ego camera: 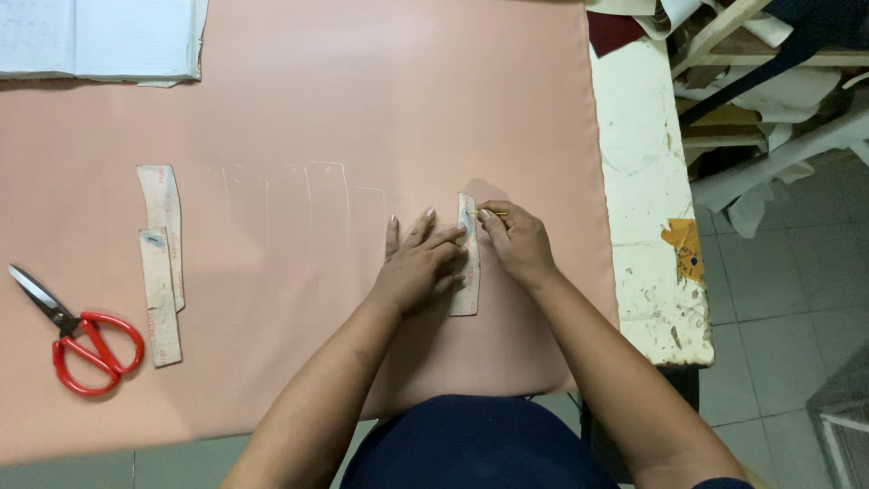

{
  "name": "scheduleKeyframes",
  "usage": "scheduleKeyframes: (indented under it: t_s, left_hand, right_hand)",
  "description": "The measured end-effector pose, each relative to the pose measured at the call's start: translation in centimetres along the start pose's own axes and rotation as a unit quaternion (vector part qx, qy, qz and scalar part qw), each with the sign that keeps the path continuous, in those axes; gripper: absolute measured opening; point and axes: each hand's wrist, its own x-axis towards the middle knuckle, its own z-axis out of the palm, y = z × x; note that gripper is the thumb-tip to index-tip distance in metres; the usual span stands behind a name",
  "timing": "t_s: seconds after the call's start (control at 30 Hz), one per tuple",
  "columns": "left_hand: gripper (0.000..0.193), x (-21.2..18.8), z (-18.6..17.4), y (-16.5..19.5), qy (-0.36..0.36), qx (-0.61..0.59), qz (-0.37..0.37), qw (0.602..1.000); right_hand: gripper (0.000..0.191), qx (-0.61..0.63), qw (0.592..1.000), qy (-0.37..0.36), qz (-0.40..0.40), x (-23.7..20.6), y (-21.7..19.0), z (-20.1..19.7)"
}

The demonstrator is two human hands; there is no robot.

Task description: The person uses a pencil and a curved ruler to trace and mark multiple pattern outlines on a large sheet of pink material. They repeatedly reposition the ruler and draw along its edges to create curved lines, then freehand connect segments to complete the pattern shapes.

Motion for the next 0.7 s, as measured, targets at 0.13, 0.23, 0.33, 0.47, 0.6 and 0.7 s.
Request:
scheduleKeyframes:
  t_s: [0.13, 0.23, 0.33, 0.47, 0.6, 0.7]
  left_hand:
    - [0.042, 0.0, 0.3, -0.3, 0.016, 0.015, 0.019, 1.0]
    - [0.039, -0.2, 0.5, -0.4, 0.03, 0.016, 0.03, 0.999]
    - [0.035, 0.0, 0.6, -0.5, 0.034, 0.02, 0.024, 0.999]
    - [0.035, -0.2, 0.7, -0.5, 0.049, 0.012, 0.029, 0.998]
    - [0.035, -0.2, 0.5, -0.5, 0.039, 0.01, 0.026, 0.999]
    - [0.037, -0.2, 0.4, -0.4, 0.029, 0.012, 0.023, 0.999]
  right_hand:
    - [0.02, -0.078, 0.993, 0.002, -0.091, 0.3, 0.1, 0.1]
    - [0.021, -0.06, 0.997, -0.011, -0.054, 0.8, 0.1, -0.2]
    - [0.021, -0.029, 0.999, -0.014, -0.018, 0.4, 0.1, -0.6]
    - [0.021, -0.032, 0.999, -0.021, -0.009, -0.6, 0.1, 0.0]
    - [0.021, -0.049, 0.998, -0.004, -0.049, -1.1, 0.4, 0.5]
    - [0.021, -0.042, 0.998, -0.031, -0.046, -0.5, 0.6, 0.2]
